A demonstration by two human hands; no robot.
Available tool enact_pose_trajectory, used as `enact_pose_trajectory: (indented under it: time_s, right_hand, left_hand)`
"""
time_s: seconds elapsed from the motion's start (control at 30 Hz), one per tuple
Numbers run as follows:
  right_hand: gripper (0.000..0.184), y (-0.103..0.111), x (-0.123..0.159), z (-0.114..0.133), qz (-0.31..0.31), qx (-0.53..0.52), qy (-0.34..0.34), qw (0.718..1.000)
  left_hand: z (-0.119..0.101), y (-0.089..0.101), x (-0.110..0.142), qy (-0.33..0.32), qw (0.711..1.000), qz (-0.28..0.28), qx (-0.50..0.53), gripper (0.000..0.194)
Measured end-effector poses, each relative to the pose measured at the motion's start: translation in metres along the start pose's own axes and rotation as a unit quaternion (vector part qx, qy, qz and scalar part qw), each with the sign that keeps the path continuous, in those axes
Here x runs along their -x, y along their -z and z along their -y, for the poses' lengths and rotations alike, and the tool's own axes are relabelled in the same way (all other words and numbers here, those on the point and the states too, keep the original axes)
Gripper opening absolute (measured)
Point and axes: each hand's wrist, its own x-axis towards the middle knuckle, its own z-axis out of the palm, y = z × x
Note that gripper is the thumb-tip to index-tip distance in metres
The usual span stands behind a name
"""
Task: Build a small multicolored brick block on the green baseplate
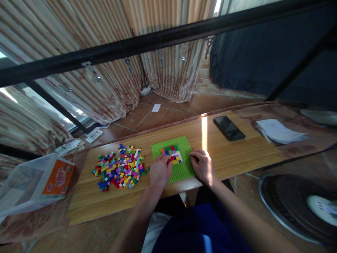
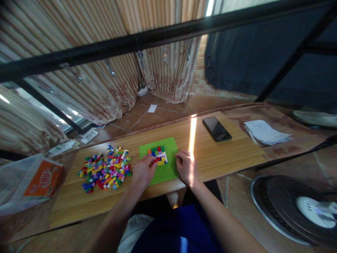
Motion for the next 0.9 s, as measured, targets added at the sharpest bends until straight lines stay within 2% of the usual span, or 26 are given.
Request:
enact_pose_trajectory:
  time_s: [0.33,0.63,0.9]
  right_hand:
    - [0.02,0.001,-0.001,0.002,-0.001,0.006,-0.003,1.0]
    - [0.02,0.001,0.0,0.001,0.001,0.013,-0.004,1.0]
    - [0.021,0.002,0.0,0.002,0.002,0.011,-0.002,1.0]
  left_hand:
    - [0.009,-0.009,-0.005,-0.035,0.999,-0.036,0.007,0.018]
    - [0.017,-0.024,0.0,-0.099,0.99,-0.084,-0.062,0.022]
    - [0.011,-0.022,0.002,-0.116,0.983,-0.072,-0.125,0.021]
